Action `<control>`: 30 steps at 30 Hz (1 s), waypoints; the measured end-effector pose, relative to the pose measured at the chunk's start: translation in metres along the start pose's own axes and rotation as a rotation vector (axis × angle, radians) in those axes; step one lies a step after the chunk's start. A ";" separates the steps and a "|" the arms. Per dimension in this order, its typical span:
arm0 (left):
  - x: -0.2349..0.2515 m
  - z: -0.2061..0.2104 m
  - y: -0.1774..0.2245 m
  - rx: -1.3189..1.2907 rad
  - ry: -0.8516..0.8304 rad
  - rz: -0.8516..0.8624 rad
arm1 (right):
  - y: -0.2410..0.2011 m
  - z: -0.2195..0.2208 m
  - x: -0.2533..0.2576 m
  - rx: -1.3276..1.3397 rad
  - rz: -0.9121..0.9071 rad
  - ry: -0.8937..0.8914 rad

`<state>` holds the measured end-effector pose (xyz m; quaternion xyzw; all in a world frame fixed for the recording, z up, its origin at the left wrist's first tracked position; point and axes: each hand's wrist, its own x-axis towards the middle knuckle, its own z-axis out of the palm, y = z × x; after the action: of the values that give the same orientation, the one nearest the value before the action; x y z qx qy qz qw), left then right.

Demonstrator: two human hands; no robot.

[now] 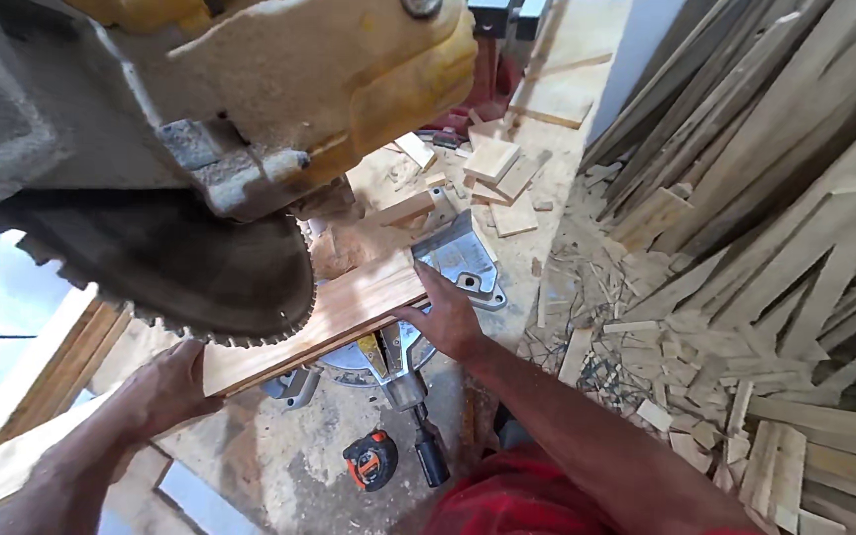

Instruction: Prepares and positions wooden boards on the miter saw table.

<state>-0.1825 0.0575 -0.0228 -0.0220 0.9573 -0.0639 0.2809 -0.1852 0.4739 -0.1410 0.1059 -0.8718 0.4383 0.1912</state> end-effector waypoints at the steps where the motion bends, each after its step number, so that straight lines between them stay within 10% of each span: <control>1: 0.001 0.001 0.000 0.010 0.008 -0.005 | 0.001 0.000 0.000 0.030 0.015 -0.009; 9: 0.001 -0.003 -0.010 -0.263 -0.055 0.044 | 0.003 -0.012 0.002 0.103 0.213 -0.237; 17: 0.022 -0.001 0.000 -0.174 0.089 0.150 | 0.024 -0.008 0.000 -0.302 0.009 -0.254; 22: 0.008 -0.055 0.048 -0.258 -0.213 -0.088 | 0.032 -0.005 0.001 -0.148 -0.119 -0.164; 30: 0.047 -0.008 0.004 -0.295 -0.086 -0.001 | -0.033 -0.035 0.023 -0.118 0.399 -0.465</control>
<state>-0.2261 0.0590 -0.0416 -0.0664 0.9434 0.0783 0.3154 -0.1854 0.4819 -0.0882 0.0188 -0.9198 0.3796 -0.0974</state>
